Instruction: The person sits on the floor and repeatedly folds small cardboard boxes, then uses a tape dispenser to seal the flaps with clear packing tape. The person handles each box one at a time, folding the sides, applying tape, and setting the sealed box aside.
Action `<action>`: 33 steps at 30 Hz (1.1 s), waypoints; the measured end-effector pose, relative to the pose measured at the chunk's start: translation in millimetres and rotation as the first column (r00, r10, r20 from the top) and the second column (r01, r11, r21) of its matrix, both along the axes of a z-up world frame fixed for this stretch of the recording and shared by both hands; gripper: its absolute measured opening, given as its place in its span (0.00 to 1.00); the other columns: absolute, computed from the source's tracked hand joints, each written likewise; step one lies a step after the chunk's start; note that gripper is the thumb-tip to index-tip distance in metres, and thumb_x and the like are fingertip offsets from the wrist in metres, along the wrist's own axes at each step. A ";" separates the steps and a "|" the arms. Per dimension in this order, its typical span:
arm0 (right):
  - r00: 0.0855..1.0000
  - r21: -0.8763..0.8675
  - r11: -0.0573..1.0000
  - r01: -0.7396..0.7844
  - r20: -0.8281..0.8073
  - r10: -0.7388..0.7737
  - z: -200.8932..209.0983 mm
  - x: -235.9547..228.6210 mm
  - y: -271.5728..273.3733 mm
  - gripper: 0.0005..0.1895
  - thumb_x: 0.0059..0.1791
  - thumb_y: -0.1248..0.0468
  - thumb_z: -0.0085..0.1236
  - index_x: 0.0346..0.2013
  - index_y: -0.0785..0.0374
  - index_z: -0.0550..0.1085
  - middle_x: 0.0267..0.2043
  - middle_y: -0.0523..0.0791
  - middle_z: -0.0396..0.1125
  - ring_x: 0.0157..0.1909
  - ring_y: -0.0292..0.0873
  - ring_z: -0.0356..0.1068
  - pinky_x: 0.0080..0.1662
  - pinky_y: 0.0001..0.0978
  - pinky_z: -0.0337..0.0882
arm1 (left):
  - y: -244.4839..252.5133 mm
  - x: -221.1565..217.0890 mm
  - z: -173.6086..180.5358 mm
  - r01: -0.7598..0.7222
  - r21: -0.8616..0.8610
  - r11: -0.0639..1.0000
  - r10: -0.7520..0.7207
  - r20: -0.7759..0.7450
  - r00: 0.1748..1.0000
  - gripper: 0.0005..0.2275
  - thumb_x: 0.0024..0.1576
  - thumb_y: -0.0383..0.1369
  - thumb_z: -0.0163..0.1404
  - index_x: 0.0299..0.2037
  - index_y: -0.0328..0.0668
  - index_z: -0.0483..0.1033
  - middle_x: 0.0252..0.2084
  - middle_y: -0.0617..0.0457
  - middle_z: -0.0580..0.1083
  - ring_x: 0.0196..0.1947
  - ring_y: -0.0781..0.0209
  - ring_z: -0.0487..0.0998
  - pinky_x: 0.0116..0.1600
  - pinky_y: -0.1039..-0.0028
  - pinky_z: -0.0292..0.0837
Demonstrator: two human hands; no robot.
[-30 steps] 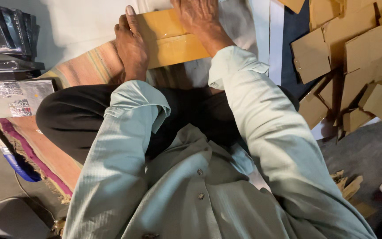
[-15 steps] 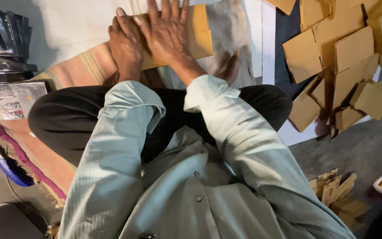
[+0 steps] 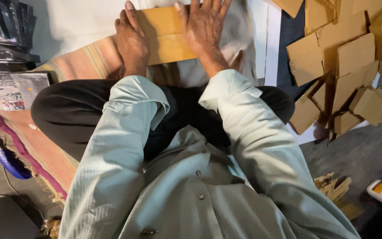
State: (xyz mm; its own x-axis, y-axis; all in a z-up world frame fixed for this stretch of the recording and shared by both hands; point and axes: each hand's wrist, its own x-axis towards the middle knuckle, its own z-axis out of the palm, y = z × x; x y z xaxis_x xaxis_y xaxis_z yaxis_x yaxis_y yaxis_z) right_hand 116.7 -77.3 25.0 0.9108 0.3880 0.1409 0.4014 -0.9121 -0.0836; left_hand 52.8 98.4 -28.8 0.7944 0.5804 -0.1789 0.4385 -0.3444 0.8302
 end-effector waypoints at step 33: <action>0.637 0.391 0.566 0.725 -0.693 -0.337 -69.4 26.7 -85.8 0.49 0.52 0.29 0.31 0.75 0.62 0.54 0.76 0.56 0.53 0.76 0.54 0.51 0.73 0.45 0.55 | -0.5 5.2 10.9 -0.019 -0.018 1.000 0.017 -0.099 0.995 0.33 0.66 0.58 0.25 0.54 0.38 0.76 0.50 0.34 0.73 0.51 0.33 0.74 0.58 0.51 0.68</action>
